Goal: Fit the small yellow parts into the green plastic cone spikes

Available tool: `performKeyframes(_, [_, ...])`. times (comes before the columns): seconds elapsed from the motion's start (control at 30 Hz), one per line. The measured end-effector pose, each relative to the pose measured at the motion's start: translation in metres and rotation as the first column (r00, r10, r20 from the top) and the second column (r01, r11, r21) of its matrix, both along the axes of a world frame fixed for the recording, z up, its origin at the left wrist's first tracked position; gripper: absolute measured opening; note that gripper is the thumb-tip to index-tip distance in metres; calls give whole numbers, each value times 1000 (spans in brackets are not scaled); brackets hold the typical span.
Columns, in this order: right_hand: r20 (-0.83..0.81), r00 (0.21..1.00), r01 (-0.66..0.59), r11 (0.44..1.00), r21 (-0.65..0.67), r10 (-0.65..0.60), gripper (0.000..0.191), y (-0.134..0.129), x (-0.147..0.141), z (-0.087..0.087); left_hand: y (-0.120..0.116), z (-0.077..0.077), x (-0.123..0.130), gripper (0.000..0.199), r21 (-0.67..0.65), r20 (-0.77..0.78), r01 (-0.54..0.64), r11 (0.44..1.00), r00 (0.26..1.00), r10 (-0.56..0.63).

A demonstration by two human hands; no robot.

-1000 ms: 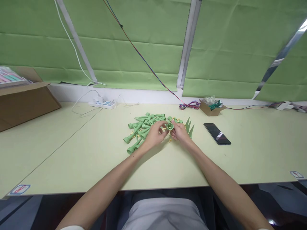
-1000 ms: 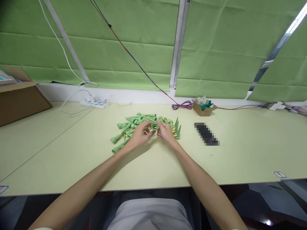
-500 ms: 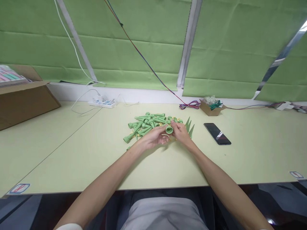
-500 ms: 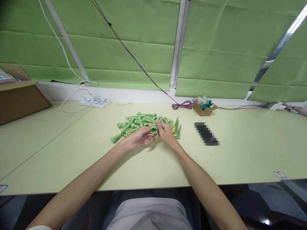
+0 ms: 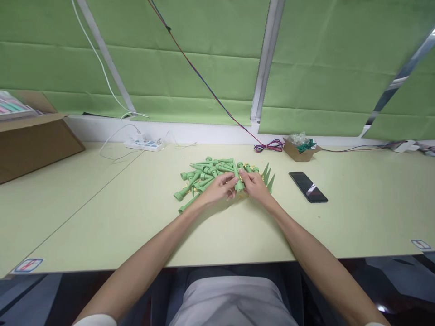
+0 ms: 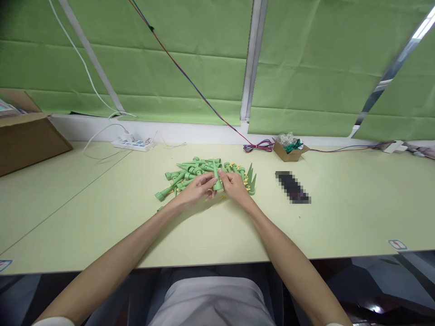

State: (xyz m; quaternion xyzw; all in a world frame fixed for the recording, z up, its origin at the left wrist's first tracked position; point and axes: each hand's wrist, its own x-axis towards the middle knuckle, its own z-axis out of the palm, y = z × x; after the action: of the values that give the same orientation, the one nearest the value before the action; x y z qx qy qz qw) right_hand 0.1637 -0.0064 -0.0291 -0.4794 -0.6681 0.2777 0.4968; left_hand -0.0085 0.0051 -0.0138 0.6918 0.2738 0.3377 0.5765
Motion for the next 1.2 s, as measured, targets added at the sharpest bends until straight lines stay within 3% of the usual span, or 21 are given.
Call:
performKeyframes(0.2, [28, 1000, -1, 1000, -27, 1, 70, 0, 0, 0, -2, 4, -2, 40, 136, -97, -45, 990, 994, 58])
performKeyframes(0.67, [72, 997, 28, 1000, -13, -27, 72, 2, 0, -2, -7, 12, -1, 30, 151, -162, -99, 984, 979, 124])
performKeyframes(0.8, [95, 994, 52, 998, -19, -50, 71, 4, -1, -5, -3, 8, 0, 31, 147, -169, -124, 981, 975, 148])
performKeyframes(0.97, [217, 976, 10, 998, 66, -24, 61, 1, -3, -6, 6, -3, -1, 27, 169, -78, -202, 965, 973, 218])
performKeyframes(1.1, [285, 959, -16, 998, 66, -3, 54, -3, -5, -7, 10, -11, 0, 29, 115, -66, -118, 986, 990, 126])
performKeyframes(1.2, [309, 951, -15, 997, 75, -9, 52, -5, -6, -8, 11, -15, 1, 32, 67, -53, -116, 991, 991, 119])
